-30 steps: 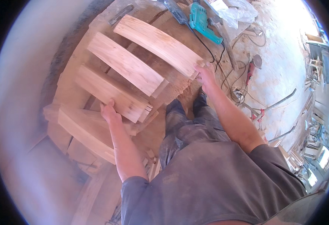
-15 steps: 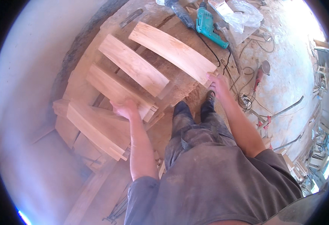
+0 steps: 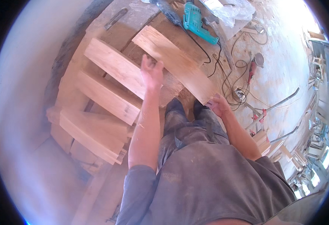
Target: The person kneels on the floor and uses a corded electric drill to bore holes into rectangular wooden blocks. After drilling, the person inspects the holes and stacks the drilled blocks with others.
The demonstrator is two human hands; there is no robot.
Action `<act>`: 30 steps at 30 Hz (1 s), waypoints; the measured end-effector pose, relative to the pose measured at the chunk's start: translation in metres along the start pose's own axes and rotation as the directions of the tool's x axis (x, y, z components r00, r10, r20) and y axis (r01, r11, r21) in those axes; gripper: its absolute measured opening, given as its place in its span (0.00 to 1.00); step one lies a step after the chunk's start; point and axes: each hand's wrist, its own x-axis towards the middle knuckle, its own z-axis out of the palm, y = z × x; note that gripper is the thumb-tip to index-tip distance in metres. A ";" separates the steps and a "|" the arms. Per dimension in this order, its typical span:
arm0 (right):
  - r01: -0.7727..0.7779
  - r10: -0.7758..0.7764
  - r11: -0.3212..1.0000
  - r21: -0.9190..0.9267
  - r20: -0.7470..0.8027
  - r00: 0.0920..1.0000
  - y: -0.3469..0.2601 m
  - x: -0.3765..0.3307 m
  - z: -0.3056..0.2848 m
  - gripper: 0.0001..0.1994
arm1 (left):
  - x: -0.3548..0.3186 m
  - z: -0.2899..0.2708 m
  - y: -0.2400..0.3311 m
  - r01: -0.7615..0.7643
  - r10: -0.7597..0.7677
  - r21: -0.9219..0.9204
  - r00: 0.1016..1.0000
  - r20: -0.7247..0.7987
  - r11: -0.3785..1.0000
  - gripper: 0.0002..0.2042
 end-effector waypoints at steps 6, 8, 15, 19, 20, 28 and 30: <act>-0.154 0.149 0.984 -0.087 -0.059 0.987 -0.023 0.006 0.016 0.27 | 0.117 -0.008 -0.003 0.102 -0.112 -0.176 0.993 -0.047 0.979 0.43; -0.186 0.156 0.973 -0.139 -0.201 0.967 -0.021 0.010 0.016 0.27 | 0.145 -0.014 -0.011 0.136 -0.138 -0.259 0.990 0.008 0.956 0.39; -0.057 0.015 0.992 -0.112 -0.349 0.937 -0.001 0.018 0.007 0.24 | 0.151 -0.010 0.014 0.199 -0.193 -0.327 0.980 0.051 0.924 0.25; 0.001 -0.047 0.990 -0.140 -0.326 0.944 0.010 0.029 -0.014 0.20 | 0.145 -0.005 0.021 0.154 -0.154 -0.473 0.987 0.038 0.868 0.21; 0.032 -0.136 0.959 -0.283 -0.353 0.926 0.012 0.028 -0.022 0.20 | 0.142 -0.003 0.021 0.125 -0.114 -0.525 0.992 0.053 0.842 0.21; -0.027 -0.722 0.277 -0.960 -0.227 0.654 0.002 -0.044 -0.026 0.18 | 0.098 -0.019 0.015 0.097 0.286 -0.824 0.910 0.301 0.559 0.24; 0.046 -0.801 0.248 -0.968 -0.178 0.572 0.000 -0.053 -0.023 0.14 | 0.087 -0.019 0.007 0.211 0.368 -0.894 0.856 0.364 0.394 0.20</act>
